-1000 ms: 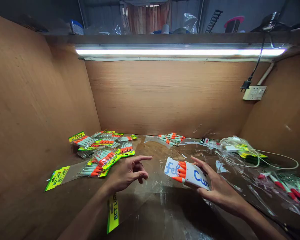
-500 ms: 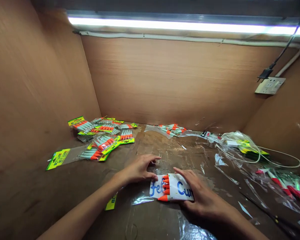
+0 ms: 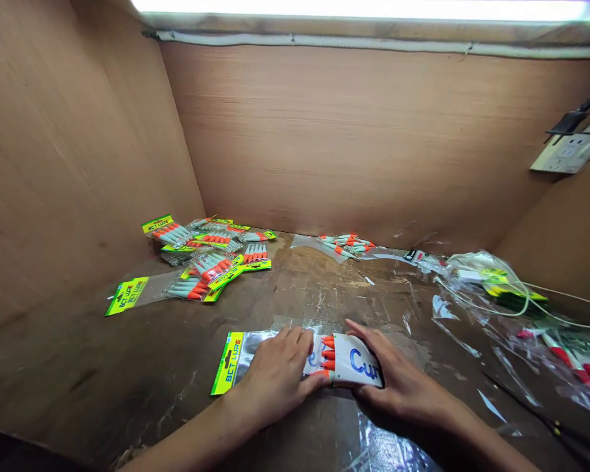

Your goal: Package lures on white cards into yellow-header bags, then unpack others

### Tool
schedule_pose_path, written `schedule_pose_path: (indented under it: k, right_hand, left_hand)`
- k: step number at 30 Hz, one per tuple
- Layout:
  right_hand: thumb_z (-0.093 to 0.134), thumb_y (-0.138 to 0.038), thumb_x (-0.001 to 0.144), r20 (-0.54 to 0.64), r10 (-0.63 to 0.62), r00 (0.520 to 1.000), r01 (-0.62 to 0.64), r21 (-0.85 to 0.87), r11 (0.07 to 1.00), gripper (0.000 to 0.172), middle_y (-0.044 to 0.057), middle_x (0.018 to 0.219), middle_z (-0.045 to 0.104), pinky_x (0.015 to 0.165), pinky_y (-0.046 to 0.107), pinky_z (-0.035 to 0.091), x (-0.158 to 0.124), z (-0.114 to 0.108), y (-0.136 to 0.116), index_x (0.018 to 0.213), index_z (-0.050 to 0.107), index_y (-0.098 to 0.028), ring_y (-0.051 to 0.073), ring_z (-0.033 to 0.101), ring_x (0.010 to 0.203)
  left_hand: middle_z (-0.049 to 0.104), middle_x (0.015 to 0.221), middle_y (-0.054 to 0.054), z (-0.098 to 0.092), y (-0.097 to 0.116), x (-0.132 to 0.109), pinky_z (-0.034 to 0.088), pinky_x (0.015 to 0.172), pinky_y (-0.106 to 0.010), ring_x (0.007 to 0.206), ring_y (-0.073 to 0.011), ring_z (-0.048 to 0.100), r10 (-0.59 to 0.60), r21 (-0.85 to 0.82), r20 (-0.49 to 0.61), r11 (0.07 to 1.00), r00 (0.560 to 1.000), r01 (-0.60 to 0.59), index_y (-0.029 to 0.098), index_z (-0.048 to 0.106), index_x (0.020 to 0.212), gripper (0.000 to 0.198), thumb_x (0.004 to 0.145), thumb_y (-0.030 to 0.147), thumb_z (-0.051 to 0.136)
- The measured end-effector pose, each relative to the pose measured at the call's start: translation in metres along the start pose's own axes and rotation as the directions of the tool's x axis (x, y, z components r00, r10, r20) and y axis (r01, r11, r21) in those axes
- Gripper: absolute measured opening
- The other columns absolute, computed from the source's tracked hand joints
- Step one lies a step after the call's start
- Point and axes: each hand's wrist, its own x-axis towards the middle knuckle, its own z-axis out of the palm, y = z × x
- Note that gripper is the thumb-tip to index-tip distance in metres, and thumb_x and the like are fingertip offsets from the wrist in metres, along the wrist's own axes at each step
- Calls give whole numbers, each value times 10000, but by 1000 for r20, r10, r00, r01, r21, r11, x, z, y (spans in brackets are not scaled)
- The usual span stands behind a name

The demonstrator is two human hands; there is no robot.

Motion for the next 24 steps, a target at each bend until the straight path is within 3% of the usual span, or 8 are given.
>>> schedule_pose_path:
  k: [3,6,11,17,24]
  right_hand:
    - [656,-222,742,3,-9,1000,9,-9,1000,938,79,1476,431,1128,407,352,0,0,-2,1563,208,-293,279,446,1316]
    - [632,-197,761,21,-36,999,36,-27,999,932,63,1450,452,1115,412,364,1,-3,-10,1566,184,-337,266,461,1287]
    - [612,-186,798,95,-76,993,84,-83,993,710,27,1414,455,1119,408,352,0,-9,-21,1451,429,-397,256,436,1292]
    - [640,-208,797,43,-95,995,97,-63,993,732,60,1414,447,1108,405,367,0,-7,-14,1475,394,-330,255,438,1277]
    - [649,-192,770,67,-148,987,153,-71,986,721,67,1392,476,1081,412,394,-3,-2,-19,1444,425,-313,255,463,1244]
  left_hand:
    - [643,992,-60,1,1,0,388,702,-356,890,-254,597,33,-18,-4,999,999,-33,244,549,1006,244,982,456,429]
    - [631,898,-31,0,2,-3,375,671,-345,798,-214,594,9,-68,-50,998,999,-12,243,521,915,188,1002,335,382]
    - [604,888,-21,-2,8,-6,392,682,-336,788,-193,585,-37,-97,-150,995,988,23,246,518,901,186,1009,311,381]
    - [596,942,-34,9,11,-9,391,672,-328,860,-210,563,182,71,-156,982,971,-173,236,546,918,113,981,221,453]
    - [584,917,-41,18,7,-7,393,670,-306,799,-188,532,363,89,-222,932,905,-352,187,548,919,101,981,160,473]
